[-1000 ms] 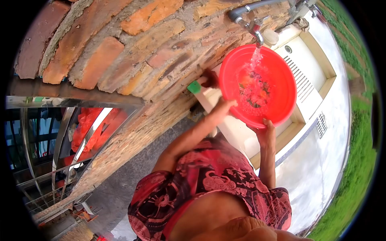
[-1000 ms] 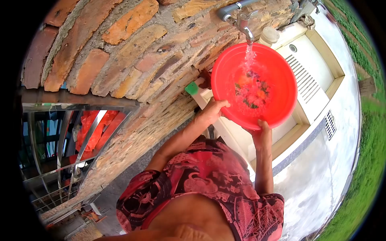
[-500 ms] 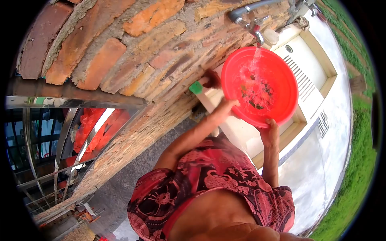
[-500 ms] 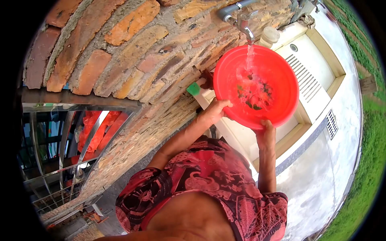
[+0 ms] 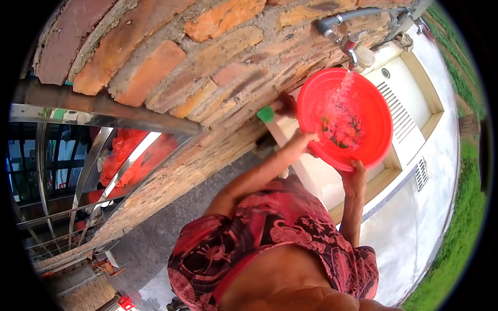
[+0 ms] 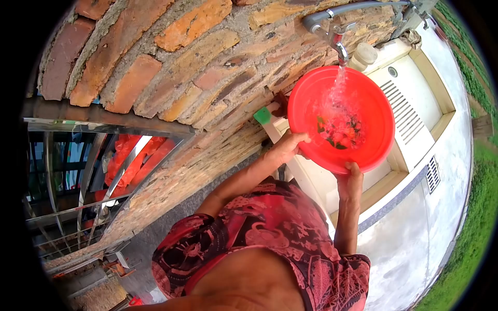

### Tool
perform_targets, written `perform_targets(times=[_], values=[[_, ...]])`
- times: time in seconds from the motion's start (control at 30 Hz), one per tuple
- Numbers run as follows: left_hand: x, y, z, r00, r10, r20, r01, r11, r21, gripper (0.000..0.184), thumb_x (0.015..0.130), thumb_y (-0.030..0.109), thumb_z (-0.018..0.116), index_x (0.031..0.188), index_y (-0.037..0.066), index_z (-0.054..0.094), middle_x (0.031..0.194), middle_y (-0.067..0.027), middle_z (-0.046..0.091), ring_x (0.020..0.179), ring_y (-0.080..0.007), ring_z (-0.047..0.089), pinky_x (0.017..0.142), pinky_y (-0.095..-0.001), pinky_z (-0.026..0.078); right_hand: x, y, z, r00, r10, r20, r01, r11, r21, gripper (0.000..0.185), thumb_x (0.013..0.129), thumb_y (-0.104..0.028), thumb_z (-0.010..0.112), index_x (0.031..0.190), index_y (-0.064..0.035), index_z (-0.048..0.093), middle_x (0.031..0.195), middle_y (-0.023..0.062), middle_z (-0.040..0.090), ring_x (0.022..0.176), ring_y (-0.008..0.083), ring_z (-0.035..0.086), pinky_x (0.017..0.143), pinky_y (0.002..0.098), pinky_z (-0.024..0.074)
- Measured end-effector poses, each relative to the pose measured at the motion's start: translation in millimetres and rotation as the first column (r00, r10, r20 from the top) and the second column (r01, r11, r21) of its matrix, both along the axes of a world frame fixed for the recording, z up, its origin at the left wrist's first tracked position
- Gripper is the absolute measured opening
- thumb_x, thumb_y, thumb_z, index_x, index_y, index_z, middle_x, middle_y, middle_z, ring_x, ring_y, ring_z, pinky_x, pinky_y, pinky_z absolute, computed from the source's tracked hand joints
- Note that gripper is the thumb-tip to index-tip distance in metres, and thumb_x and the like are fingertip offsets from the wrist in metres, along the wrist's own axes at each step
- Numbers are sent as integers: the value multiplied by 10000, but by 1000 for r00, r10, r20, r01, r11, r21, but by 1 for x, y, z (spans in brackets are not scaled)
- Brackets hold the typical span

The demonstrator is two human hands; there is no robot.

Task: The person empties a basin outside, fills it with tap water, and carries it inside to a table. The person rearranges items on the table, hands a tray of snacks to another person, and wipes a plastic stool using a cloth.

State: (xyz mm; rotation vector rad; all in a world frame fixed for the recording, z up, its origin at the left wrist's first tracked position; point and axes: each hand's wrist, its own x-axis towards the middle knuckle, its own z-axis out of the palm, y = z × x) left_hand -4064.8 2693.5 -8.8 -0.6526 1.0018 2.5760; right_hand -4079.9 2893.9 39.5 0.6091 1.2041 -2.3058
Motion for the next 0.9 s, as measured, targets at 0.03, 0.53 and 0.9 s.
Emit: perform_targets(times=[0.03,0.53,0.9], values=[[2,-2,6,1000,6,-10,-6,1000,-12,280,700,83,550,974,27,530,820,-81,580,663,-215,605,460,-369,532,1,-1,-1,1000,-1,-7,1,1000,-17,435,720,-27,423,1142,73,398,1126,166,480,1038,337,502,876,508,437],[-1,0,10,993,103,-56,-102,994,27,230,699,54,523,923,7,504,751,-84,547,592,-191,578,420,-316,521,-1,-1,-1,995,-14,-103,19,999,47,412,719,-31,440,1113,86,409,1066,153,501,956,290,544,802,451,486],[4,-3,19,990,118,-76,-111,990,83,358,682,9,541,1033,43,476,874,-71,556,747,-193,587,528,-353,544,-7,-1,16,964,162,-211,-135,981,138,436,805,-177,481,1180,26,388,1101,145,496,968,282,546,764,433,503]])
